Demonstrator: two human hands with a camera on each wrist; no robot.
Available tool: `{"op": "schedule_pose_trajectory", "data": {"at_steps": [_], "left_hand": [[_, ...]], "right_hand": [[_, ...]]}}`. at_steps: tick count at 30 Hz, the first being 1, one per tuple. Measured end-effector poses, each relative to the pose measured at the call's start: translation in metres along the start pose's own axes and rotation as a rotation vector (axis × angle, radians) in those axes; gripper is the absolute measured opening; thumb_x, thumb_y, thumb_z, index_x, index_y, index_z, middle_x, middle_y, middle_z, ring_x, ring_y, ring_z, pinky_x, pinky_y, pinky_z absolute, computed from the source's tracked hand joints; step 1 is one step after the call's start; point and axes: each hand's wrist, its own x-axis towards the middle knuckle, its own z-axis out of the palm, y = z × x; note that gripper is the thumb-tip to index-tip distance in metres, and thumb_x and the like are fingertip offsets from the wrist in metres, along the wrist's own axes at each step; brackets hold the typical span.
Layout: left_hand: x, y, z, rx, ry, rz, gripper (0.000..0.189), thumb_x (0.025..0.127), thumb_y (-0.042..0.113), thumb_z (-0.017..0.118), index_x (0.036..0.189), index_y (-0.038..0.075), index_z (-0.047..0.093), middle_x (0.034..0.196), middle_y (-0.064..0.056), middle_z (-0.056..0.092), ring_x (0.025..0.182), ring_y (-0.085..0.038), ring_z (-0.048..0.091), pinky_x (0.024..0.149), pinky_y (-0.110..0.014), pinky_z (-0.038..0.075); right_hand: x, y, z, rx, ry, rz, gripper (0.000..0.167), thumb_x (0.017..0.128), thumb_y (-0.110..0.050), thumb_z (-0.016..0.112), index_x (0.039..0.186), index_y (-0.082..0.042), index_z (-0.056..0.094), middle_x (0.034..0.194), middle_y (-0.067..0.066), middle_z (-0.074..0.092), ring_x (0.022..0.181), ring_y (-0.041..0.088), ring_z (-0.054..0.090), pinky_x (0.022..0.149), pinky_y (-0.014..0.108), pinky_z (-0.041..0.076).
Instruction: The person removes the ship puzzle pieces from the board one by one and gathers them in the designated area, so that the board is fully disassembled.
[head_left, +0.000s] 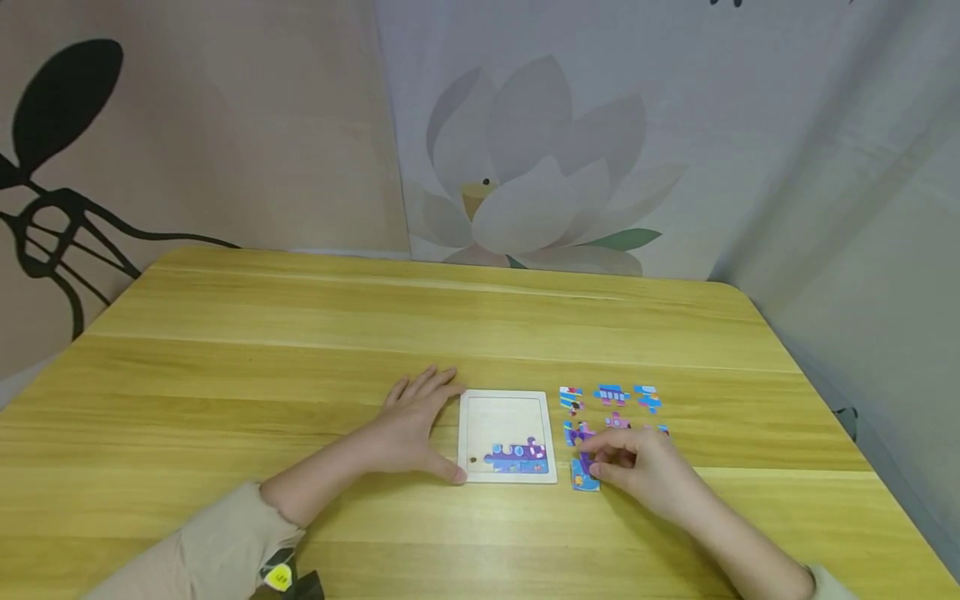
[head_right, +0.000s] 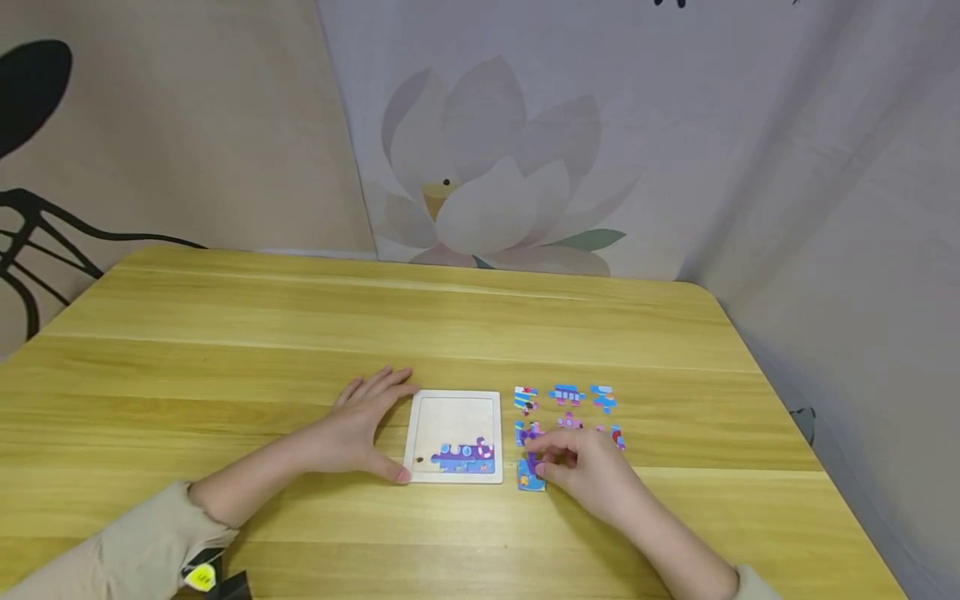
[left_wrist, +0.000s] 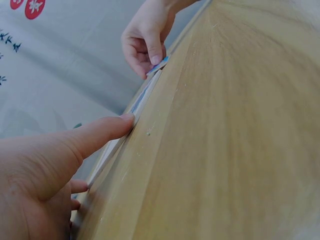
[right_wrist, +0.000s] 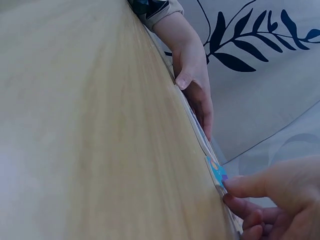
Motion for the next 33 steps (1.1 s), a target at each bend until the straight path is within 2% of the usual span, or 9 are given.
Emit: {"op": "schedule_pose_trajectory", "data": {"at_steps": [7,13,26,29,30,31,33], "left_hand": [[0.0010,-0.0008,0.0004,-0.002,-0.002,0.004,0.115,0.059,0.055,0.085,0.149,0.007,0.031,0.158,-0.012,0.013,0.144,-0.032,0.000,0.110,-0.058,-0.005],[0.0009,-0.0014,0.0014,-0.006,-0.003,0.011,0.115,0.060,0.057,0.084,0.149,0.007,0.031,0.158,-0.013,0.013,0.144,-0.033,-0.001,0.109,-0.059,-0.005],[-0.0006,-0.0004,0.0005,-0.011,0.001,0.007,0.114,0.060,0.054,0.085,0.148,0.006,0.032,0.158,-0.014,0.013,0.144,-0.033,0.000,0.109,-0.059,-0.006],[-0.0007,-0.0005,0.0005,-0.016,0.001,0.011,0.114,0.060,0.055,0.085,0.148,0.006,0.032,0.157,-0.014,0.013,0.144,-0.033,-0.001,0.109,-0.060,-0.006],[-0.0007,-0.0006,0.0004,-0.018,0.002,0.011,0.114,0.060,0.055,0.085,0.148,0.006,0.032,0.158,-0.014,0.013,0.144,-0.033,-0.001,0.109,-0.060,-0.006],[-0.0007,-0.0007,0.0005,-0.018,0.003,0.011,0.114,0.060,0.055,0.085,0.148,0.006,0.032,0.158,-0.014,0.013,0.144,-0.033,-0.001,0.109,-0.060,-0.006],[-0.0007,-0.0011,0.0008,-0.016,0.003,0.012,0.114,0.060,0.055,0.085,0.148,0.006,0.031,0.158,-0.014,0.013,0.144,-0.034,-0.001,0.109,-0.060,-0.006]], "right_hand": [[-0.0009,-0.0010,0.0000,-0.069,0.012,-0.046,0.021,0.080,-0.003,0.074,0.099,-0.013,0.075,0.076,-0.012,0.061,0.063,0.007,0.047,0.053,0.022,0.043],[-0.0012,0.0012,0.0007,-0.117,-0.009,-0.063,0.019,0.081,-0.008,0.075,0.099,-0.011,0.075,0.072,-0.012,0.055,0.063,0.006,0.046,0.054,0.022,0.044],[-0.0006,0.0027,0.0006,-0.093,-0.010,-0.089,0.019,0.082,-0.009,0.075,0.101,-0.013,0.075,0.073,-0.012,0.056,0.064,0.006,0.047,0.055,0.022,0.044],[-0.0004,0.0006,0.0005,-0.097,0.016,-0.103,0.021,0.081,-0.009,0.075,0.101,-0.015,0.075,0.072,-0.013,0.055,0.062,0.006,0.047,0.054,0.022,0.043],[-0.0001,-0.0005,0.0007,-0.100,0.030,-0.110,0.022,0.081,-0.008,0.076,0.101,-0.015,0.075,0.071,-0.013,0.055,0.062,0.006,0.046,0.055,0.022,0.043],[0.0002,-0.0018,0.0012,-0.104,0.046,-0.119,0.022,0.080,-0.009,0.076,0.101,-0.016,0.075,0.070,-0.013,0.055,0.061,0.005,0.046,0.061,0.023,0.048],[0.0009,-0.0047,0.0027,-0.101,0.073,-0.143,0.023,0.079,-0.009,0.077,0.101,-0.014,0.075,0.071,-0.014,0.056,0.060,0.005,0.046,0.060,0.024,0.047]]}}
